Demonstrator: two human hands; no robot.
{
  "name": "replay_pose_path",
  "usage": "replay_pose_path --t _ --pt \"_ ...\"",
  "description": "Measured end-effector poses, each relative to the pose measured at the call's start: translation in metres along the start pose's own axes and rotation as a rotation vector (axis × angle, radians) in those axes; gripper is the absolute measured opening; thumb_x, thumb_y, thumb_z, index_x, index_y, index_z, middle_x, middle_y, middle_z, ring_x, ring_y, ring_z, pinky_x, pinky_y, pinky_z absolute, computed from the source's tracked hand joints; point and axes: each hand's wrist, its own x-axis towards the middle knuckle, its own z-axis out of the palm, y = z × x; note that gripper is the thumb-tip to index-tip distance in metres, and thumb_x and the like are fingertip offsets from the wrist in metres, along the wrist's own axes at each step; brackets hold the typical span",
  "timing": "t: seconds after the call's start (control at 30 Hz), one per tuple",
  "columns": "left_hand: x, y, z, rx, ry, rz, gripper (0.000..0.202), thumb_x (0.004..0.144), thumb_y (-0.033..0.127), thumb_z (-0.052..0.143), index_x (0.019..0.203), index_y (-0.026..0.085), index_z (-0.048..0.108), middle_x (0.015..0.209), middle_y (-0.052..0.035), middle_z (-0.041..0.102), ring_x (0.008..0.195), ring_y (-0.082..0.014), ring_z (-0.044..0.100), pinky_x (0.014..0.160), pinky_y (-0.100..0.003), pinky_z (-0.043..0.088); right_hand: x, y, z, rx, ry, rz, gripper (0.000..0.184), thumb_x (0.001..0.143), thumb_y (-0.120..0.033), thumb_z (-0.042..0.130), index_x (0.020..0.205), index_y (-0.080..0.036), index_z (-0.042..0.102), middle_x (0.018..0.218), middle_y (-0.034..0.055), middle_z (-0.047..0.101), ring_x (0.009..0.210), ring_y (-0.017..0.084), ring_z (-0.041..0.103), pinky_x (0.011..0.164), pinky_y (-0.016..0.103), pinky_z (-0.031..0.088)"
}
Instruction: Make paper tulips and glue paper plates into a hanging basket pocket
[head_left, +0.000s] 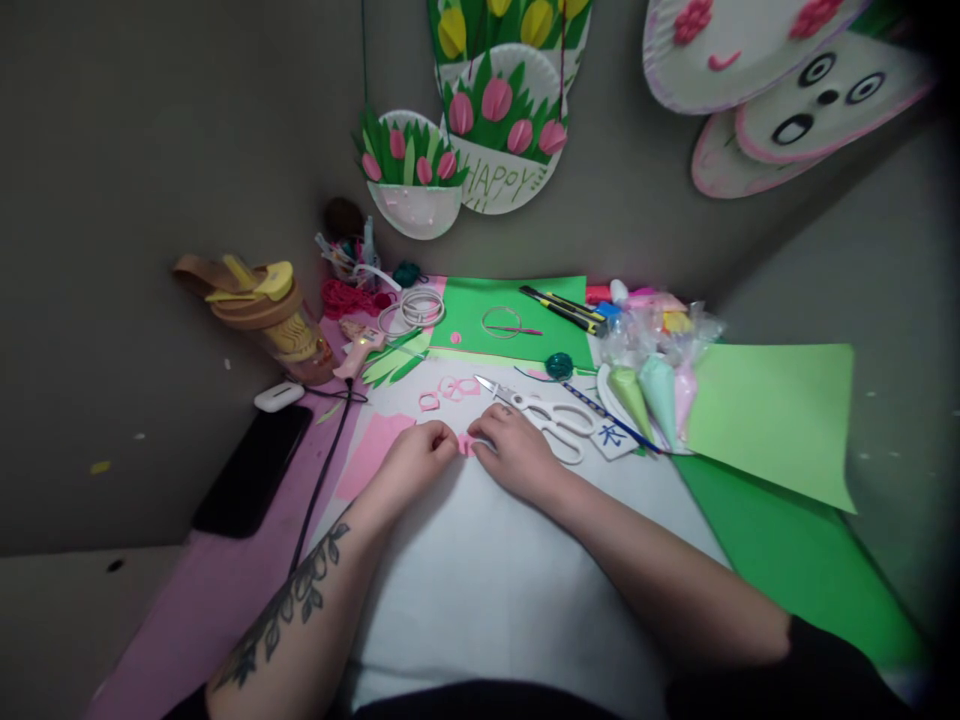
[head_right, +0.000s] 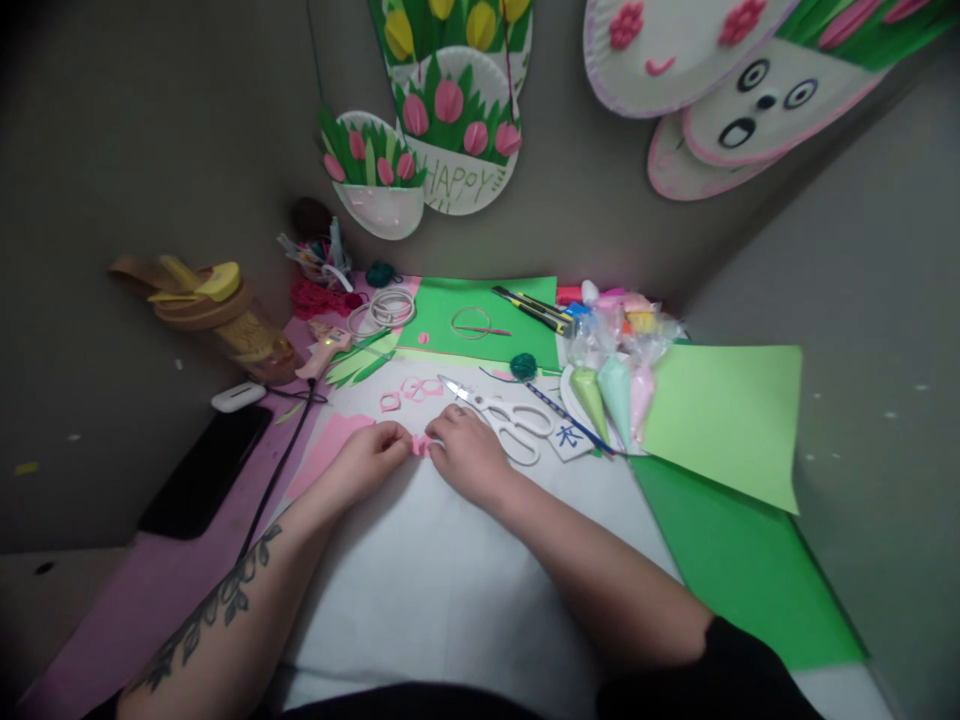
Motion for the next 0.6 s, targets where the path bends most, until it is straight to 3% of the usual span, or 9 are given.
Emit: replay_pose_path --t 0.13,0.43,0.6 --pt "0.001 0.0 0.0 -0.033 -0.015 -0.005 0.017 0.076 0.028 0.047 0.07 0.018 0.059 0.063 0.0025 0.057 0.062 -0.0135 0.049 0.057 -0.024 0.032 0.002 -0.001 -0.002 -0.016 -0.014 -0.044 0.018 0.087 -0.022 0.056 0.102 -0.021 0.066 0.101 0.0056 0.062 0.099 0.023 0.053 0.086 0.034 0.04" --pt "0.002 0.002 -0.002 -0.079 -0.008 -0.042 0.016 0.074 0.028 0.047 0.068 0.017 0.058 0.062 0.0031 0.053 0.062 -0.013 0.047 0.057 -0.023 0.032 0.007 -0.001 -0.001 0.05 -0.012 0.001 0.011 0.082 -0.013 0.056 0.079 -0.02 0.063 0.088 0.0035 0.062 0.087 0.019 0.055 0.078 0.03 0.038" --pt "0.0 0.009 -0.008 -0.115 -0.002 -0.049 0.016 0.073 0.027 0.047 0.067 0.016 0.057 0.063 0.0025 0.053 0.063 -0.0132 0.047 0.059 -0.024 0.032 0.008 -0.003 0.001 0.111 0.023 0.015 0.01 0.082 -0.013 0.057 0.076 -0.019 0.062 0.086 0.0025 0.062 0.084 0.017 0.056 0.075 0.029 0.037"
